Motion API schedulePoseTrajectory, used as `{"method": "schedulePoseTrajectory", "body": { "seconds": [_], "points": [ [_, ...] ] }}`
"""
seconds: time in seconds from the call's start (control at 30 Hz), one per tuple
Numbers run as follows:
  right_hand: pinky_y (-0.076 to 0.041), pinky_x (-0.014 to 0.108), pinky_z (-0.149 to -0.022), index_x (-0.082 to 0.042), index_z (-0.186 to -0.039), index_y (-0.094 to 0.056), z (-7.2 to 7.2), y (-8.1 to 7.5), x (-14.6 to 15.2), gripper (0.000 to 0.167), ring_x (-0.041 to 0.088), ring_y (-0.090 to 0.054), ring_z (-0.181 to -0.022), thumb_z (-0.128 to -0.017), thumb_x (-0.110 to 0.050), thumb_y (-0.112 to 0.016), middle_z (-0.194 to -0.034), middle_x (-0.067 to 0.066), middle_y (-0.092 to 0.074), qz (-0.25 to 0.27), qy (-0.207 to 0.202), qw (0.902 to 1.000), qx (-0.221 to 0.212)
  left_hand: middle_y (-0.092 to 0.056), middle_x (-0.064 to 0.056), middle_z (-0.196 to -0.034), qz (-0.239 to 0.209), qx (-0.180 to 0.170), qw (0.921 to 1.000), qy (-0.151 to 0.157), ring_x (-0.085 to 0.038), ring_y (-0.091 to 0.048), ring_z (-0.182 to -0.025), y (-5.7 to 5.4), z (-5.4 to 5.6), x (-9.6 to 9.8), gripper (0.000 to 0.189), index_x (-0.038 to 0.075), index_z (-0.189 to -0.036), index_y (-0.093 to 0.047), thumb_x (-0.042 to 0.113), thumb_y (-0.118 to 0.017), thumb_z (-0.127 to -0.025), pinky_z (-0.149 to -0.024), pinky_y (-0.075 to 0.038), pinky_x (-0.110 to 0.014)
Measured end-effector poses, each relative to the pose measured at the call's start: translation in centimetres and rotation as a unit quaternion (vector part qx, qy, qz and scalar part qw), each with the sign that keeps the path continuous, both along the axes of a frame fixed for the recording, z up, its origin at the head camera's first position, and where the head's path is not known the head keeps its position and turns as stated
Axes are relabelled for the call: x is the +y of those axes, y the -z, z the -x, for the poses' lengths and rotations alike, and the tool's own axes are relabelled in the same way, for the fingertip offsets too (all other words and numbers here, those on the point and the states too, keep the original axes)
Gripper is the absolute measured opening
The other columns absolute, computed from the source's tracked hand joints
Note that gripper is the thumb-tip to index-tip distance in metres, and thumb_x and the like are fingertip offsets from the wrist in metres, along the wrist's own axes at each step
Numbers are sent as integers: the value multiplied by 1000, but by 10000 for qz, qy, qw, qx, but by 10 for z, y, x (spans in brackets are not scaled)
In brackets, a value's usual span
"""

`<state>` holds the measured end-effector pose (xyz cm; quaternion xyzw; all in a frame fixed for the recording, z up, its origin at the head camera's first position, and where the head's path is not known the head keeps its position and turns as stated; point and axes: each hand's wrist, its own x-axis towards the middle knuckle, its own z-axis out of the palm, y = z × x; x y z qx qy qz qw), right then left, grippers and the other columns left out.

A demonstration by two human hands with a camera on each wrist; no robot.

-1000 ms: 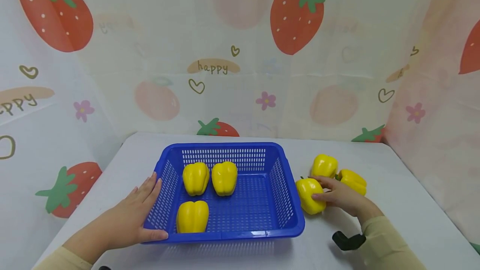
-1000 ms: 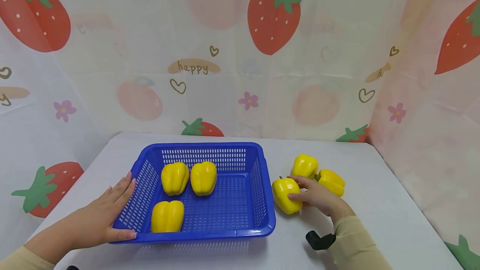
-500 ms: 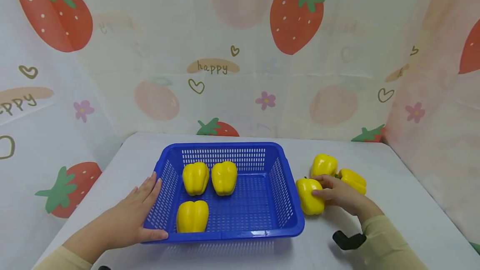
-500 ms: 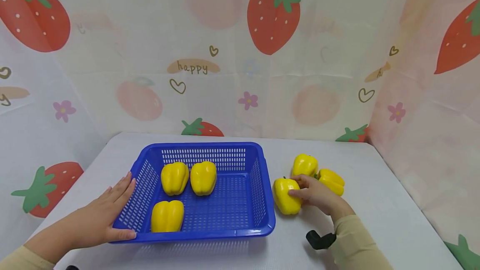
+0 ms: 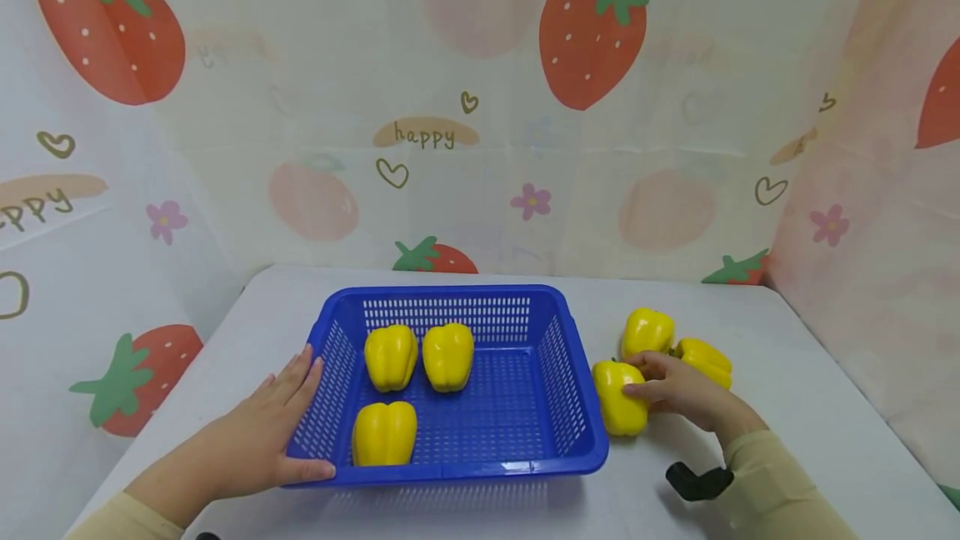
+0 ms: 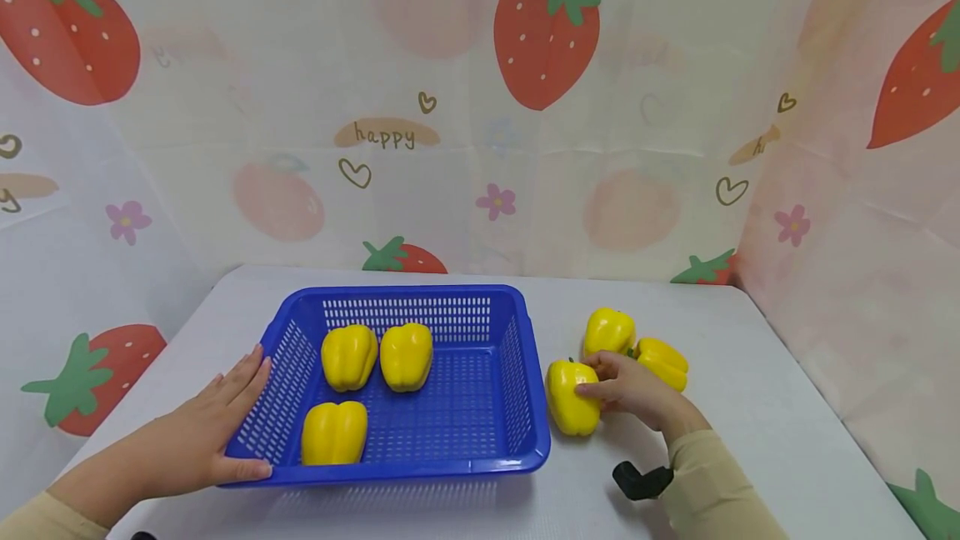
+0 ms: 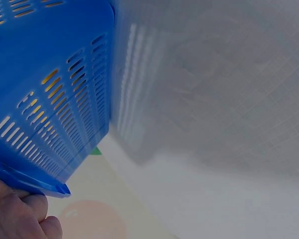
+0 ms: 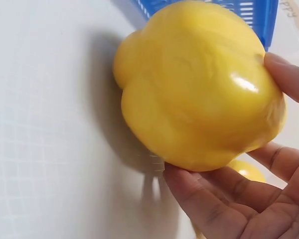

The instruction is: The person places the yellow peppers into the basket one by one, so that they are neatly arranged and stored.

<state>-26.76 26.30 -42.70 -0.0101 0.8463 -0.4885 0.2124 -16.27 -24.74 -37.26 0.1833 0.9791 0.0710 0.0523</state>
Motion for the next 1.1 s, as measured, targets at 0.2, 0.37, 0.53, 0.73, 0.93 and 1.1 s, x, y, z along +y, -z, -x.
{"method": "schedulePoseTrajectory", "body": {
  "seconds": [0.2,0.37,0.53,0.73,0.93,1.1],
  "points": [
    [-50,41,-85,-5,-127,-47,1,-2,1,67,22,-54,-98,-76,-41,-71,-121,14,-49,-50,-42,10000,65,-6,-20,-151,-25,-32,10000,-35,-38,-14,-136,0,0,0,119,0,-145,-13,79,-50,-64,-104,-17,-58],
    [-50,41,-85,-5,-129,-46,1,-10,3,67,22,-54,-98,-77,-41,-70,-121,15,-49,-88,-91,9998,143,-6,-20,-151,-26,-61,10000,-39,-38,-13,-137,0,-1,1,119,0,-145,-13,79,-49,-64,-104,-17,-58],
    [-50,40,-86,-6,-128,-47,3,-21,7,66,23,-53,-98,-78,-42,-69,-119,14,-50,-184,-182,9992,288,-6,-20,-151,-63,-91,9999,-41,-38,-13,-136,-1,0,1,119,0,-145,-13,78,-51,-64,-104,-17,-59],
    [-47,41,-89,-5,-127,-49,6,-37,15,63,24,-52,-98,-79,-43,-67,-121,16,-48,-280,-273,9980,492,-6,-21,-151,14,11,10000,29,-39,-14,-136,0,0,0,120,-2,-145,-13,80,-47,-64,-104,-17,-58],
    [-48,42,-88,-5,-126,-49,7,-51,16,62,25,-52,-99,-80,-41,-68,-119,17,-48,-341,-443,9959,718,-6,-21,-151,3,38,10000,55,-38,-13,-136,0,1,-1,120,-2,-145,-13,81,-47,-64,-104,-17,-59],
    [-50,39,-86,-9,-126,-50,9,-63,14,59,26,-52,-98,-80,-42,-67,-118,15,-49,-476,-650,9930,868,-6,-21,-151,12,11,10000,39,-38,-14,-136,2,1,-1,120,-1,-145,-12,80,-48,-64,-104,-17,-59]
  ]
}}
